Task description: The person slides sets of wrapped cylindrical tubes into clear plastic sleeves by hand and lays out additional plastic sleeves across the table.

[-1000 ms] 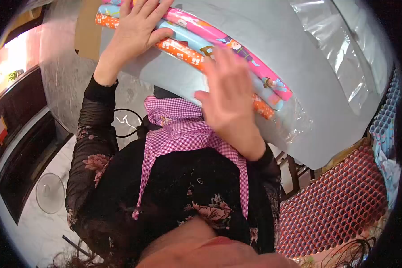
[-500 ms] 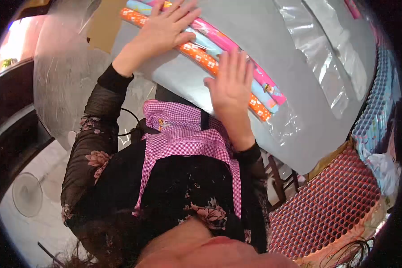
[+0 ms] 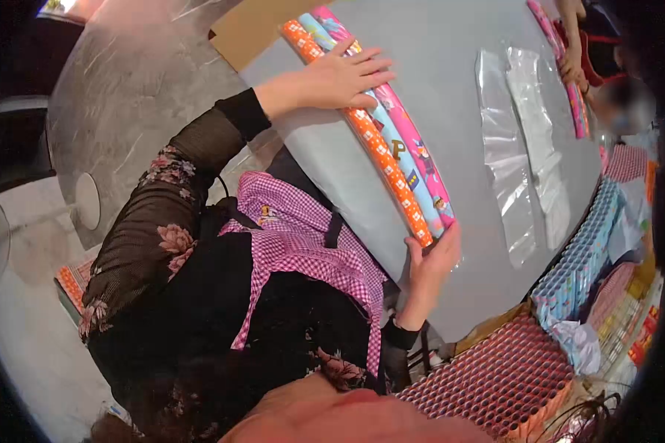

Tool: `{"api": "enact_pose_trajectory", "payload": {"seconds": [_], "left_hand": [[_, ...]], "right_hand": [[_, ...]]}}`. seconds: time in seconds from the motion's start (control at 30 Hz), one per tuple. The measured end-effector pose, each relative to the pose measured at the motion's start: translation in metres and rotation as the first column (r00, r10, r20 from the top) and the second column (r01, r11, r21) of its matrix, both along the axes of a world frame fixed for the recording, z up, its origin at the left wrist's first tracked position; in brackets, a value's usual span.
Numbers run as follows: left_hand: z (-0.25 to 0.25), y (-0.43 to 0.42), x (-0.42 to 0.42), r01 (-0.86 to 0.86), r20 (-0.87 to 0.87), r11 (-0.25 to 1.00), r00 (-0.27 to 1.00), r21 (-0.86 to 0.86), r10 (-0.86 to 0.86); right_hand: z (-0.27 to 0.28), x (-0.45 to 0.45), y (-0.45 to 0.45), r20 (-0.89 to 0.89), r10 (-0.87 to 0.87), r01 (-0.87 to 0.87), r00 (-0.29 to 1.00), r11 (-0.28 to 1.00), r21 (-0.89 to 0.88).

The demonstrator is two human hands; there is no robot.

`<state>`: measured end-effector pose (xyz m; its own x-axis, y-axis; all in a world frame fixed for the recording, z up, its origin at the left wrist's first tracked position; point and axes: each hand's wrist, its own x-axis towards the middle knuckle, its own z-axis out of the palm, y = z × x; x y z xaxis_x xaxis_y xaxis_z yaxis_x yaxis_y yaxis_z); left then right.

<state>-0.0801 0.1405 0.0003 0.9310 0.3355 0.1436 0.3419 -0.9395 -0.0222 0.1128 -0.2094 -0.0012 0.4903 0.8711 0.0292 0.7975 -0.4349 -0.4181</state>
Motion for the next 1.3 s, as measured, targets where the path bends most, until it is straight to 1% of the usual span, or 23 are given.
{"api": "enact_pose_trajectory", "payload": {"seconds": [0.07,0.13,0.2,0.33,0.4,0.43,0.5,0.53,0.6,0.7,0.8,0.83,0.9,0.93,1.03,1.07,1.1,1.13,1.17,1.2,1.23,1.27,1.3], "left_hand": [[-0.015,0.001,0.003,0.002,0.019,1.000,1.000,0.007,-0.002],[-0.012,0.002,0.003,0.007,0.024,1.000,1.000,0.022,-0.008],[-0.007,0.002,0.000,0.018,0.002,0.999,1.000,0.036,-0.018],[-0.002,0.002,0.000,0.013,0.019,0.998,1.000,0.063,-0.014],[0.001,0.000,0.001,0.010,0.017,1.000,1.000,0.020,-0.010],[-0.011,0.002,0.000,0.014,0.035,1.000,0.999,0.007,-0.014],[-0.010,0.002,0.000,0.018,0.019,0.999,1.000,0.027,-0.018],[-0.013,0.002,0.001,0.014,0.025,1.000,1.000,0.026,-0.015],[-0.010,0.002,0.000,0.026,0.010,0.999,1.000,0.021,-0.026],[-0.013,0.004,0.000,0.034,0.044,0.999,0.998,0.030,-0.036],[-0.015,0.006,-0.001,0.037,0.076,0.999,0.996,0.009,-0.037],[-0.017,0.007,-0.001,0.036,0.079,0.999,0.996,0.010,-0.037],[-0.015,0.007,0.000,0.011,0.193,1.000,0.981,0.017,-0.014],[-0.011,0.007,-0.001,0.012,0.196,1.000,0.980,0.014,-0.014],[0.003,0.011,-0.005,-0.049,0.277,0.996,0.961,0.076,0.026],[0.002,0.014,-0.006,-0.120,0.391,0.990,0.917,0.081,0.079],[0.003,0.016,-0.009,-0.191,0.499,0.979,0.857,0.076,0.129],[0.009,0.017,-0.016,-0.222,0.549,0.970,0.825,0.097,0.134],[0.014,0.014,-0.021,-0.218,0.550,0.972,0.824,0.088,0.135],[0.021,0.009,-0.026,-0.195,0.693,0.976,0.690,-0.101,0.210],[0.025,0.007,-0.028,-0.135,0.790,0.952,0.532,-0.276,0.304],[0.010,0.018,-0.028,-0.046,0.878,0.993,0.463,-0.111,0.120],[-0.005,0.029,-0.029,0.016,0.919,0.997,0.387,0.073,-0.073]], "right_hand": [[-0.001,0.000,-0.003,0.010,-0.019,0.019,1.000,0.999,-0.026],[0.009,-0.003,0.000,0.006,-0.041,0.041,0.999,0.998,-0.045],[0.016,-0.005,0.003,-0.162,-0.073,0.072,0.984,0.997,-0.011],[0.015,0.007,-0.001,-0.189,-0.057,0.051,0.980,0.998,-0.039],[0.013,0.014,0.001,-0.240,0.031,-0.029,0.970,1.000,0.011],[0.016,0.008,0.003,-0.223,0.023,-0.025,0.975,1.000,-0.003],[0.031,0.004,0.009,-0.273,-0.093,0.051,0.957,0.986,-0.157],[0.030,0.004,0.009,-0.267,-0.090,0.049,0.960,0.986,-0.158],[0.032,0.005,0.010,-0.153,-0.127,0.085,0.980,0.964,-0.253],[0.034,0.004,0.010,-0.078,-0.062,0.046,0.995,0.979,-0.197],[0.030,0.002,0.008,-0.025,-0.092,0.084,0.995,0.972,-0.219],[0.029,0.000,0.008,-0.022,-0.091,0.084,0.996,0.972,-0.219],[0.029,-0.002,0.007,-0.076,-0.104,0.086,0.992,0.973,-0.213],[0.028,0.000,0.005,-0.072,-0.105,0.088,0.992,0.973,-0.215],[0.023,0.010,-0.009,-0.107,-0.054,0.035,0.993,0.985,-0.170],[0.019,0.018,-0.016,-0.327,-0.107,0.051,0.939,0.983,-0.176],[0.017,0.022,-0.021,-0.529,-0.156,0.066,0.834,0.981,-0.184],[0.029,0.016,-0.017,-0.528,-0.164,0.071,0.833,0.979,-0.192],[0.042,0.012,-0.012,-0.654,-0.343,0.168,0.674,0.934,-0.316],[0.051,0.008,-0.010,-0.725,-0.504,0.232,0.468,0.862,-0.450],[0.048,0.008,-0.014,-0.723,-0.509,0.235,0.467,0.860,-0.453],[0.042,0.008,-0.020,-0.784,-0.531,0.238,0.320,0.846,-0.477],[0.039,0.008,-0.024,-0.825,-0.541,0.237,0.165,0.834,-0.499]]}}
